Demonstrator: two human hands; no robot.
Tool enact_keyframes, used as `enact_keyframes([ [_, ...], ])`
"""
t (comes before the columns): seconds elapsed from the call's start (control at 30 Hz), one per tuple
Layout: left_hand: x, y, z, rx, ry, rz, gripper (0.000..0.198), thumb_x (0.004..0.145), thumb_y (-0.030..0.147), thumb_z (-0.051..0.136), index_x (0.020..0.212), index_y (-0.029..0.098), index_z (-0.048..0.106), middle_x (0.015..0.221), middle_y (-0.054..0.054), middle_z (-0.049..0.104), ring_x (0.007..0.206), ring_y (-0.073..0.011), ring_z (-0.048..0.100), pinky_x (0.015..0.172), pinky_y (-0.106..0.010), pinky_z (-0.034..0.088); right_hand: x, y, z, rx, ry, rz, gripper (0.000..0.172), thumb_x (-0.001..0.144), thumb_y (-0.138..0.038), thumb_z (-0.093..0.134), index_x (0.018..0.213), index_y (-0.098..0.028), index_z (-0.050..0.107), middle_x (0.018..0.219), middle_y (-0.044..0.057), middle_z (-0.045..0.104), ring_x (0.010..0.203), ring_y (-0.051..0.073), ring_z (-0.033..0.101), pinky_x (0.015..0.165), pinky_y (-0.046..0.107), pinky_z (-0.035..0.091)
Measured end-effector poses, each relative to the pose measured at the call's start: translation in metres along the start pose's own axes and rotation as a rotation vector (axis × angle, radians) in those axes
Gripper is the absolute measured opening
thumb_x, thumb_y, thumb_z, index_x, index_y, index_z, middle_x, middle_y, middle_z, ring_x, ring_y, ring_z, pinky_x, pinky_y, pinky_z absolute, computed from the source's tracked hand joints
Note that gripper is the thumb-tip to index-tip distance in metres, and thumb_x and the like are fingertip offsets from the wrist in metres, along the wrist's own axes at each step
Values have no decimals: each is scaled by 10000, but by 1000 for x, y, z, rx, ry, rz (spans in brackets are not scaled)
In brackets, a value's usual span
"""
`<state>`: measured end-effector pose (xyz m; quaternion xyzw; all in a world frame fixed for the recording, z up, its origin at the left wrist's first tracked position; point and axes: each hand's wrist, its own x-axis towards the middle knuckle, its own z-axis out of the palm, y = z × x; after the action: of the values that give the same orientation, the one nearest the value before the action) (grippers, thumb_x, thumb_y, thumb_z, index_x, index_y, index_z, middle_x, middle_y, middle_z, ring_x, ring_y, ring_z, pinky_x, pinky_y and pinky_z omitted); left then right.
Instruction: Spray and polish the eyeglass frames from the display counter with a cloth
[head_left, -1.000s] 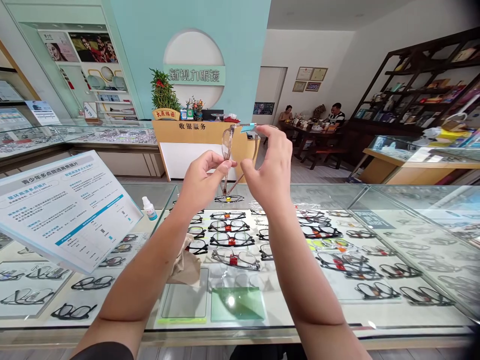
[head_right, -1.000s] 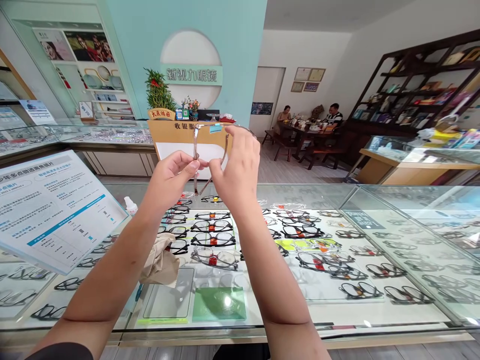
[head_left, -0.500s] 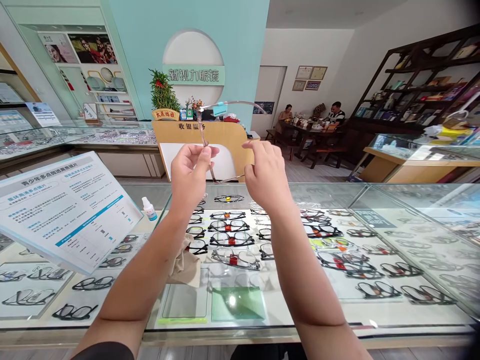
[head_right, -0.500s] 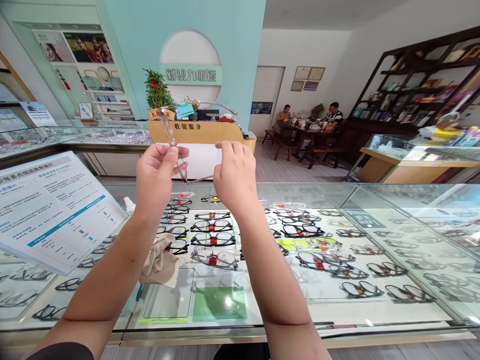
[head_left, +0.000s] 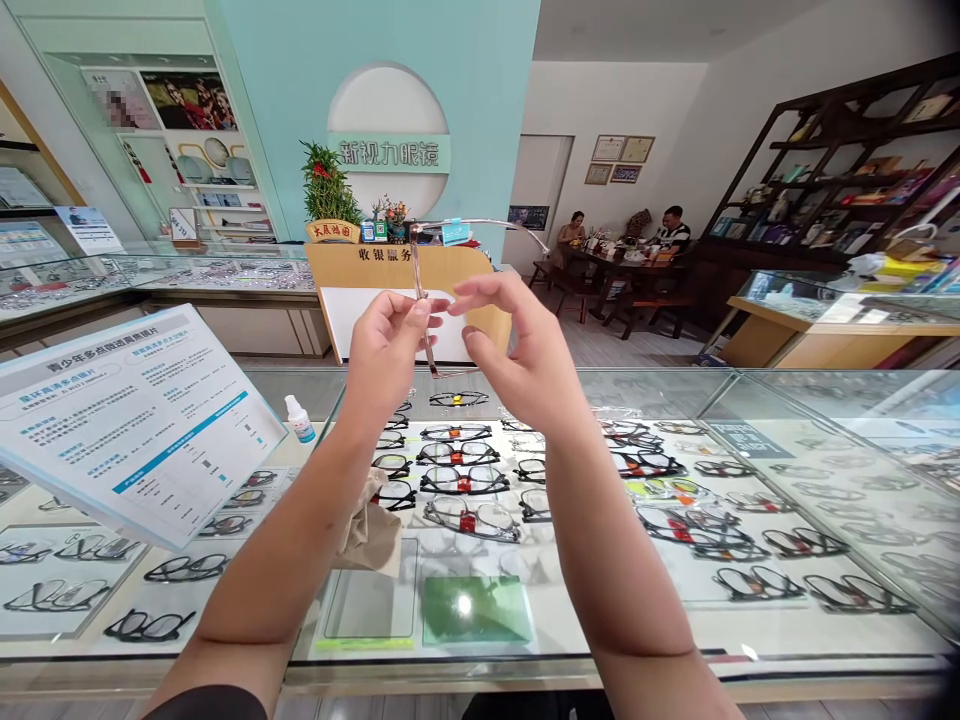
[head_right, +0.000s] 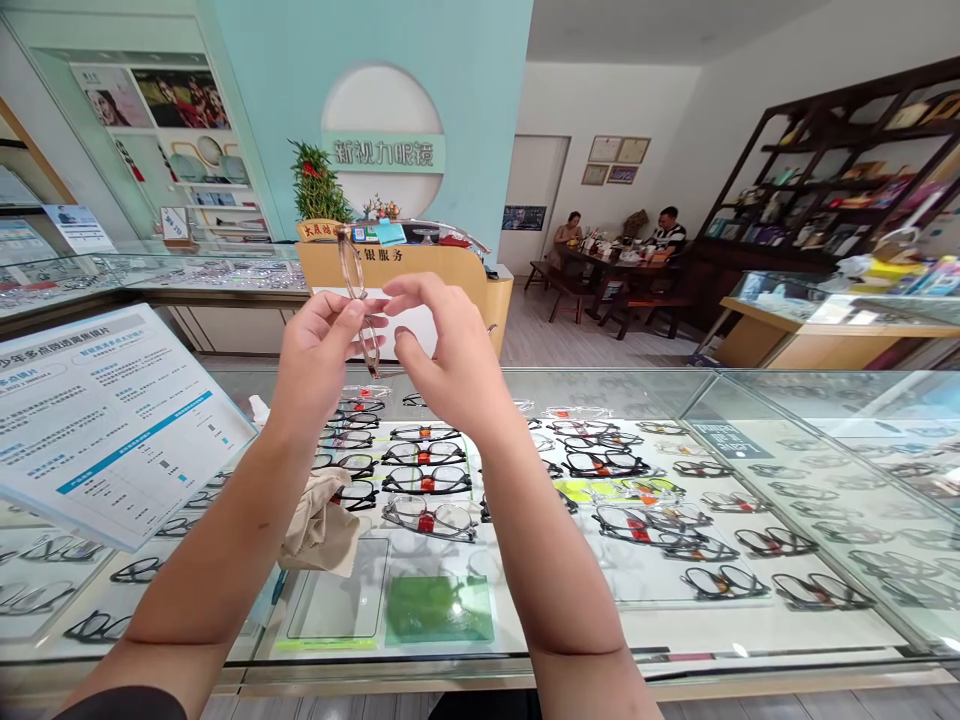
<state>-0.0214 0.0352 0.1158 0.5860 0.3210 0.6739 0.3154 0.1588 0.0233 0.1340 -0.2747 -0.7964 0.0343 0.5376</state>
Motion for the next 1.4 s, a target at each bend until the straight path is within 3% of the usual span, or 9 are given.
enact_keyframes([
  [0.33,-4,4,0,2,-47,-29,439,902,620,868,937,225,681,1039,-81,806,1071,-233,769,906,-372,653,-1,1,6,42,-26,18,225,987,-264,698,1211,-290,694,1233,43,827,1201,266,740,1132,499,535],
  [0.53,-1,-1,-2,-89,-85,-86,394,879,568,897,935,225,711,1035,-68,779,1150,-241,749,932,-358,634,-1,0,10,44,-48,69,267,937,-354,821,1179,-288,730,1270,42,827,1223,283,722,1099,485,543],
  [0.7,0,-3,-2,-119,-110,-85,368,879,556,902,953,235,736,1071,-66,780,1166,-235,744,968,-362,626,0,4,13,65,-34,75,206,958,-349,808,1147,-277,769,1259,61,838,1265,295,724,1144,529,541],
  [0.83,-1,-3,-2,-96,-125,-67,365,879,569,900,949,243,750,1021,-49,771,1030,-201,736,1004,-371,620,1,9,14,71,-67,60,195,958,-327,804,1148,-283,804,1349,71,823,1347,317,710,1210,587,516],
  [1.07,0,-3,-2,-108,-126,-56,389,804,575,960,906,238,793,928,-28,752,856,-164,659,857,-318,594,1,4,16,62,-72,25,111,999,-283,732,1088,-269,796,1333,76,813,1319,295,716,1213,560,524],
  [1.3,-7,2,2,-138,-189,-59,362,830,568,936,889,230,822,1012,-56,800,1003,-203,728,989,-376,601,-1,7,9,43,-54,20,91,1052,-305,665,1024,-268,743,1266,71,794,1242,274,709,1121,507,556],
  [1.4,-12,7,5,-131,-156,-76,333,809,516,945,919,222,834,1030,-63,823,996,-207,741,992,-387,606,-3,4,6,78,-73,25,114,1066,-340,664,1009,-267,731,1273,71,780,1226,268,710,1114,498,559],
])
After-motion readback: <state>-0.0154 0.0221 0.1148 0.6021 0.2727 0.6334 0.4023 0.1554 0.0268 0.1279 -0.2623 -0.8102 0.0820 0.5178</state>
